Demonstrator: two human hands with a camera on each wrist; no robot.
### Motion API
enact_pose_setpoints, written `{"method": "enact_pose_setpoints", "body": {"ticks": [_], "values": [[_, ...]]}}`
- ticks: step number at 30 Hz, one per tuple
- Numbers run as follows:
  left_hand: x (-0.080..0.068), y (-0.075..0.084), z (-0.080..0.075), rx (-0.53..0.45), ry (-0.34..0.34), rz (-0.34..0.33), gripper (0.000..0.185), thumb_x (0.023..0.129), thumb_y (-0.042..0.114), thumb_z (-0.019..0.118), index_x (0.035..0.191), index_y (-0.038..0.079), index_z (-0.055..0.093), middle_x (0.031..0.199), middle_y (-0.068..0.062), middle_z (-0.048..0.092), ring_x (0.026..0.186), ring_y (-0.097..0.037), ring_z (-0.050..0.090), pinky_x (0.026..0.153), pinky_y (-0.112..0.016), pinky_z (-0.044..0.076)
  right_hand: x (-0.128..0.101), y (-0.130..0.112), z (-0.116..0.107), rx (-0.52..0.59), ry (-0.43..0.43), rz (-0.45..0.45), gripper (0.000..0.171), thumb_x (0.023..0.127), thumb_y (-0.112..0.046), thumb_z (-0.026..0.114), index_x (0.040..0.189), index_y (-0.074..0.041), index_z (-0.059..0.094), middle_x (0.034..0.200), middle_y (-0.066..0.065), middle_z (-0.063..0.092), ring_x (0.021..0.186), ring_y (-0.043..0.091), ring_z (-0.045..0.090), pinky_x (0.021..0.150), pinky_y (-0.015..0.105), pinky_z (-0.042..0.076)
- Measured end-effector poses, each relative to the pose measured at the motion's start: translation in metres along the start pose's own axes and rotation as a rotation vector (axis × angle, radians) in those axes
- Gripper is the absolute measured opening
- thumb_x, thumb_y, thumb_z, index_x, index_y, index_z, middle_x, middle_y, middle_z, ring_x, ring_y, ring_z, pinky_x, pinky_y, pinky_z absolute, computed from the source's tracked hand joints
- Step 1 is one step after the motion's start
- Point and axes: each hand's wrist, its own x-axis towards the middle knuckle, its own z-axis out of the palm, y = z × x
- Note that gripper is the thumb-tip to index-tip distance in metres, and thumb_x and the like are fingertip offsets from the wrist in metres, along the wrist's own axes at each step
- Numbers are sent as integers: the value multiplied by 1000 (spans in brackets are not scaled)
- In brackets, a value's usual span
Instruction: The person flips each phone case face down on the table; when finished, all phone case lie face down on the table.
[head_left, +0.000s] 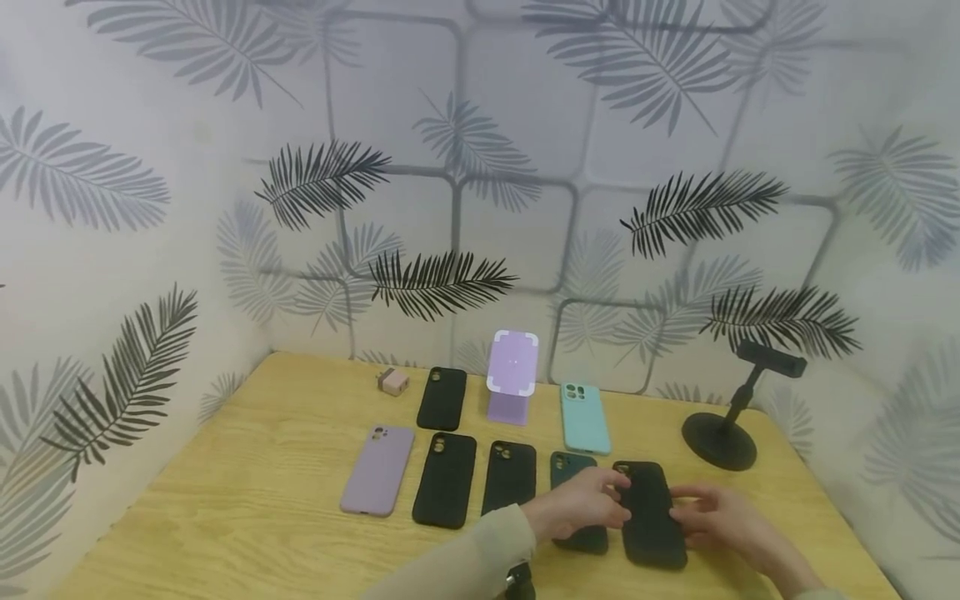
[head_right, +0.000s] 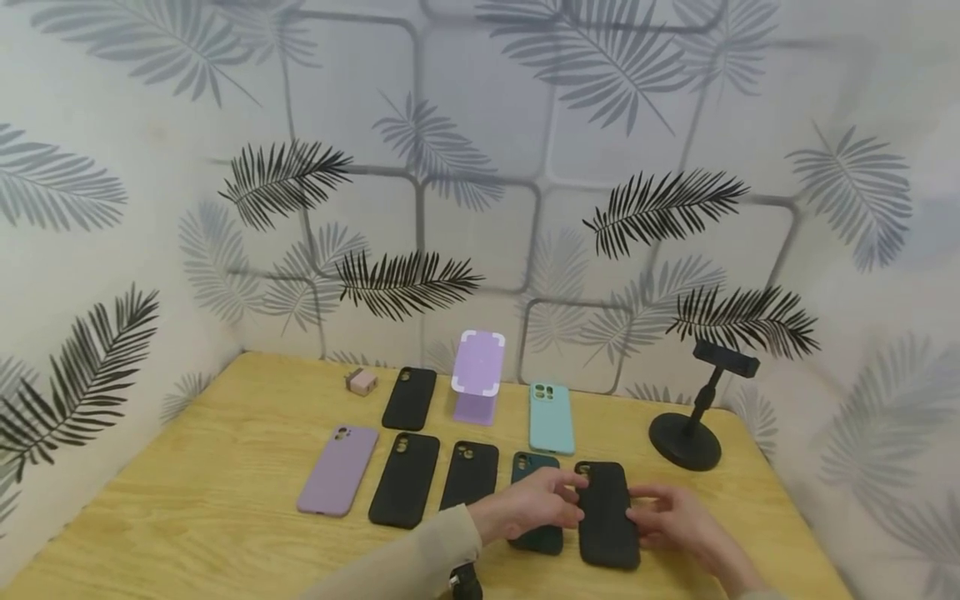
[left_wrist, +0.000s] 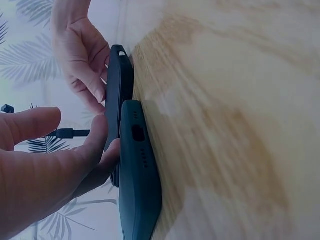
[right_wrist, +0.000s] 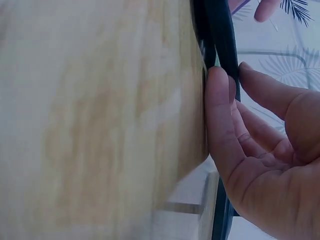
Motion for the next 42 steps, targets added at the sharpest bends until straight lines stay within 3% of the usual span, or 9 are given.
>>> {"method": "enact_pose_setpoints", "body": {"ticks": [8,31,42], "values": [[2,-3,0,-6,-3,2,48,87,-11,60,134,-6,53,129,-31,55,107,-36,66,88,-41,58,3,2,2,-27,-34,4,61,91,-13,69,134,20,40,92,8,71,80,15,67,69,30,61],[4,2,-2,-6,21,3,45,87,-10,62,131,-7,54,126,-30,57,105,-36,66,88,-41,58,4,5,-5,45,-68,5,60,96,-13,63,134,23,34,102,13,72,90,20,69,75,35,62],[1,5,-18,-31,6,-1,37,92,0,63,128,-1,57,117,-18,62,105,-34,65,82,-46,59,7,0,0,12,51,46,39,98,-21,61,114,15,56,93,4,68,84,17,69,74,33,62]]}}
